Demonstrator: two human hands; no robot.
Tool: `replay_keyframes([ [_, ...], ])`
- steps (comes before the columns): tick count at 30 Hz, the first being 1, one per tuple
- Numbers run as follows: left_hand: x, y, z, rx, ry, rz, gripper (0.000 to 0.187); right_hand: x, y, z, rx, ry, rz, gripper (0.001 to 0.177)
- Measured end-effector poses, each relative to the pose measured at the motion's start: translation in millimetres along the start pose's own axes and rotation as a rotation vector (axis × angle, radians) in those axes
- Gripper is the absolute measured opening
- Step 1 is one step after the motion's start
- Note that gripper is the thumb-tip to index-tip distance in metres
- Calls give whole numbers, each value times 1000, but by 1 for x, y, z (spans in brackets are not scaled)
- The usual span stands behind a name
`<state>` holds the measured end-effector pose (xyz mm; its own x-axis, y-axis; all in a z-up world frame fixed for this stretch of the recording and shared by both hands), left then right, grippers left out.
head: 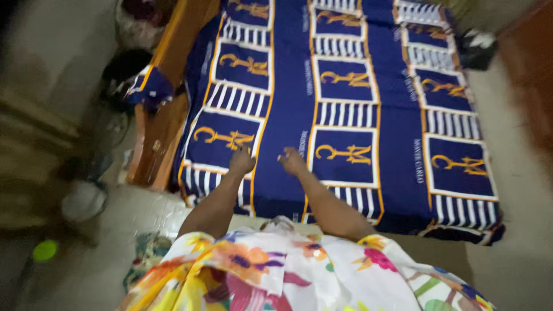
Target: The person spreads and smooths a blue patterned bedsheet over a mattress, repeatedly adjusting the edges and corners to fit the sheet neatly. The person uses both hands to pull, align, and tuck the sheet along the mattress sides.
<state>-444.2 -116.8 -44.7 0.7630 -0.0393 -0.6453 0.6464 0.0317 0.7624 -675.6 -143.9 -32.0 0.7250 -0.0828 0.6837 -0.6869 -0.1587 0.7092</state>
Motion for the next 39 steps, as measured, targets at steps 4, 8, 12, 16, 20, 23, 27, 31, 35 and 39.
replay_keyframes([
  [4, 9, -2, 13, -59, 170, -18, 65, -5, 5, 34, 29, 121, 114, 56],
  [8, 8, -10, -18, -248, 191, 54, 65, -27, -1, 32, 211, 203, -28, 59],
  [12, 27, -33, -77, -451, 443, -11, 58, -54, -18, 39, 394, 355, -149, 57],
  [16, 28, -45, -161, -478, 611, 17, 56, -61, -42, 26, 496, 306, -136, 60],
  [20, 41, -42, -224, -541, 777, 20, 67, -48, -82, -2, 658, 426, -208, 58],
  [23, 74, -38, -240, -549, 891, -12, 67, -37, -122, -6, 682, 394, -202, 60],
  [27, 141, -35, -241, -562, 907, 9, 67, -19, -206, -22, 628, 390, -158, 62],
  [31, 236, -47, -186, -521, 899, -45, 66, 11, -315, 10, 674, 334, 15, 59],
  [35, 336, -71, -162, -522, 845, -86, 73, 14, -421, 34, 582, 418, -16, 54],
  [39, 438, -85, -143, -788, 901, -22, 66, -8, -471, 48, 488, 596, -124, 59],
])
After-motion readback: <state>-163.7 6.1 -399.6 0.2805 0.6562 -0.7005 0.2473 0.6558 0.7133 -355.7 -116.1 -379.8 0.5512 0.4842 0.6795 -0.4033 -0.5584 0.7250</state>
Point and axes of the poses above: each hand's wrist, its own z-axis towards the middle knuckle, its own y-axis out of the back of the hand, x = y × z, the point moved 4 cm from there along z, towards the middle knuckle, and after that the axes turned 13 degrees about -y, right-handed, at the moved point
